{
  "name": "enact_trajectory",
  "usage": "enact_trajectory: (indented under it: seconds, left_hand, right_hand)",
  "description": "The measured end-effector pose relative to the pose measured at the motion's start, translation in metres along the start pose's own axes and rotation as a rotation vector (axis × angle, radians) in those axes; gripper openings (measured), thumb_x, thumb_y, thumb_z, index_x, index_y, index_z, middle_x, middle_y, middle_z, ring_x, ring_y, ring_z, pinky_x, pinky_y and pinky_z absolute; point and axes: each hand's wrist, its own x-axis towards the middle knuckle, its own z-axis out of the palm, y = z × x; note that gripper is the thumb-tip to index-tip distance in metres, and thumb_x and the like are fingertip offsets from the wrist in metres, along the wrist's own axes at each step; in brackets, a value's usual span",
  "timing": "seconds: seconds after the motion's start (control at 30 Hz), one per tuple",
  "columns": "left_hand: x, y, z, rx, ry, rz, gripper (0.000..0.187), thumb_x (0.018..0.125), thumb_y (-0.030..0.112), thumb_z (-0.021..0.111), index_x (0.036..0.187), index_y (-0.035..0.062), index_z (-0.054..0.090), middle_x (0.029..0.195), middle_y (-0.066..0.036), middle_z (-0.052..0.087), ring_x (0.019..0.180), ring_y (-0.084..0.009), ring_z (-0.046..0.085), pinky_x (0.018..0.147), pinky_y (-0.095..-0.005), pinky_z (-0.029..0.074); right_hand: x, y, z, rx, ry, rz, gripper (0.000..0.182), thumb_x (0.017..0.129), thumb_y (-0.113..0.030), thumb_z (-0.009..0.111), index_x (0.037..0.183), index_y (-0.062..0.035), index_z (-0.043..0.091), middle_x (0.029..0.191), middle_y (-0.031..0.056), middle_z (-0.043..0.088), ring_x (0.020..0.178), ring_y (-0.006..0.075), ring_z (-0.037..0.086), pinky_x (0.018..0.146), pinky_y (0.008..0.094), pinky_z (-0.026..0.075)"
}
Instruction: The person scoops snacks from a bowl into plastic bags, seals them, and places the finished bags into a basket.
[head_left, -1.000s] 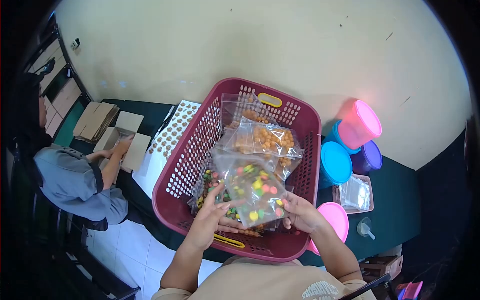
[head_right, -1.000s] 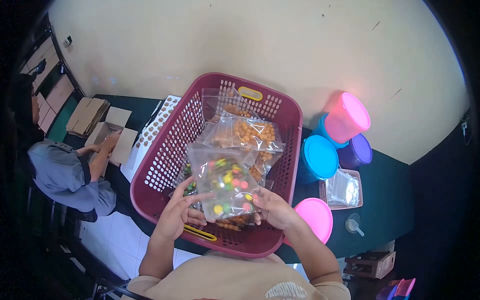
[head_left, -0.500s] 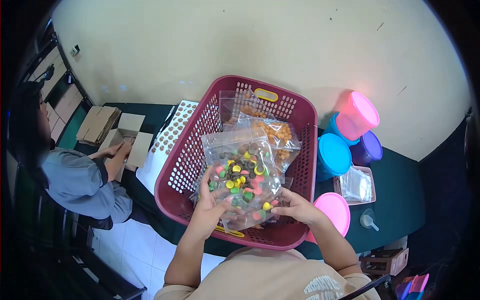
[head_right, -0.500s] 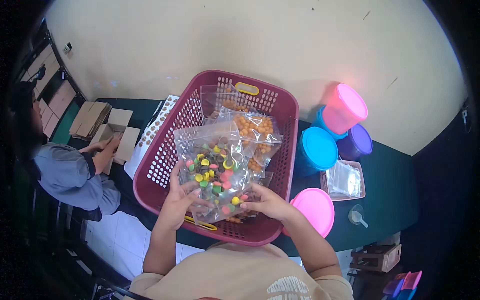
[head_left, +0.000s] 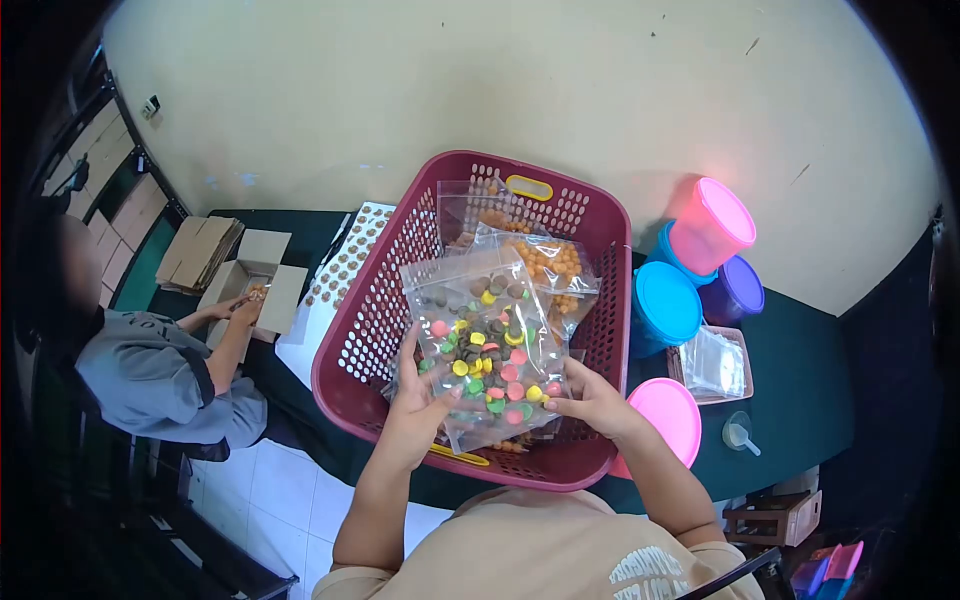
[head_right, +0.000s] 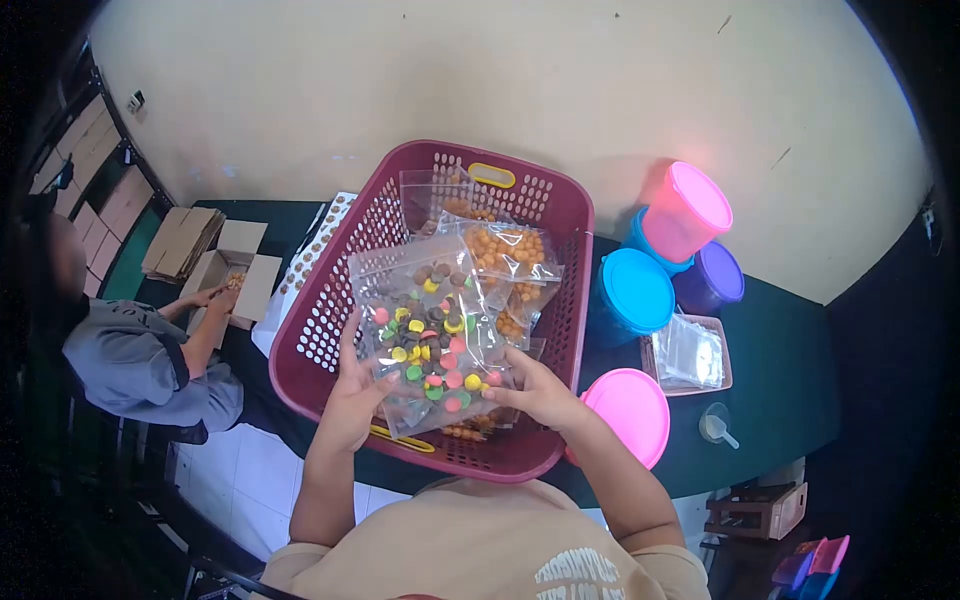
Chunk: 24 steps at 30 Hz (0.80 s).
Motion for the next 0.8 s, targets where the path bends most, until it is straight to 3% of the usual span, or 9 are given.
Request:
enact_trajectory:
  seconds: [0.03,0.13,0.23,0.33,0.4,0.57,0.63,0.8]
  left_hand:
    - [-0.001,0.002,0.001,0.001,-0.001,-0.001,0.087,0.088,-0.012,0.046,0.149,0.0291,-0.002,0.140,-0.023,0.035,0.109,-0.0269,0.059,0.074,-0.0338,0.059]
    - [0.000,0.004,0.003,-0.017,0.009,-0.027,0.089,0.088,-0.013,0.046,0.149,0.0292,-0.002,0.140,-0.022,0.036,0.118,-0.0250,0.052,0.073,-0.0332,0.059]
    - [0.003,-0.003,0.001,0.009,0.031,0.043,0.091,0.088,-0.013,0.047,0.149,0.0300,-0.004,0.139,-0.022,0.037,0.122,-0.0252,0.048,0.074,-0.0359,0.059]
    - [0.003,0.001,0.004,0.009,0.041,0.097,0.093,0.088,-0.013,0.047,0.150,0.0297,-0.008,0.138,-0.022,0.038,0.120,-0.0250,0.050,0.083,-0.0371,0.055]
    - [0.000,0.011,0.010,-0.072,0.069,-0.016,0.094,0.088,-0.013,0.048,0.150,0.0278,-0.010,0.137,-0.022,0.041,0.122,-0.0240,0.049,0.092,-0.0365,0.050]
    - [0.004,-0.002,0.000,-0.056,0.031,0.030,0.093,0.089,-0.010,0.051,0.150,0.0253,-0.010,0.137,-0.023,0.042,0.123,-0.0248,0.049,0.091,-0.0354,0.050]
    - [0.003,-0.002,0.000,-0.114,0.011,0.051,0.092,0.089,-0.009,0.051,0.150,0.0250,-0.010,0.137,-0.023,0.042,0.123,-0.0253,0.048,0.089,-0.0357,0.051]
    - [0.003,0.000,0.003,-0.085,0.035,0.034,0.094,0.087,-0.007,0.054,0.150,0.0275,-0.007,0.137,-0.028,0.042,0.119,-0.0262,0.053,0.091,-0.0372,0.049]
  right_hand:
    - [0.000,0.001,0.000,-0.043,0.010,-0.037,0.043,0.087,-0.007,0.066,0.123,-0.0021,0.043,0.103,0.0058,0.061,0.094,0.0110,0.057,0.080,0.0267,0.048]
    - [-0.002,-0.006,-0.002,-0.077,-0.020,0.087,0.041,0.087,-0.008,0.066,0.121,-0.0021,0.044,0.097,0.0056,0.062,0.086,0.0105,0.059,0.072,0.0254,0.048]
    - [0.000,0.000,0.001,-0.118,0.015,-0.012,0.039,0.087,-0.009,0.067,0.117,-0.0024,0.044,0.096,0.0071,0.062,0.084,0.0107,0.059,0.070,0.0249,0.048]
    - [0.002,0.004,0.003,-0.145,0.064,-0.116,0.037,0.087,-0.009,0.067,0.116,-0.0022,0.045,0.095,0.0073,0.062,0.081,0.0109,0.059,0.070,0.0251,0.048]
    - [0.001,0.001,0.001,-0.152,0.047,-0.068,0.037,0.088,-0.011,0.066,0.117,-0.0017,0.045,0.095,0.0065,0.062,0.083,0.0108,0.059,0.070,0.0256,0.047]
    - [0.002,-0.001,-0.001,-0.111,0.015,0.035,0.038,0.092,-0.017,0.062,0.121,-0.0007,0.045,0.096,0.0049,0.062,0.087,0.0106,0.059,0.072,0.0267,0.046]
    - [0.004,0.000,-0.002,-0.039,0.012,0.061,0.045,0.091,-0.019,0.061,0.127,0.0008,0.043,0.114,0.0074,0.059,0.106,0.0133,0.056,0.092,0.0294,0.043]
    - [0.004,-0.009,0.001,-0.008,0.051,0.131,0.041,0.094,-0.023,0.058,0.124,0.0004,0.043,0.104,0.0095,0.063,0.090,0.0184,0.065,0.081,0.0306,0.050]
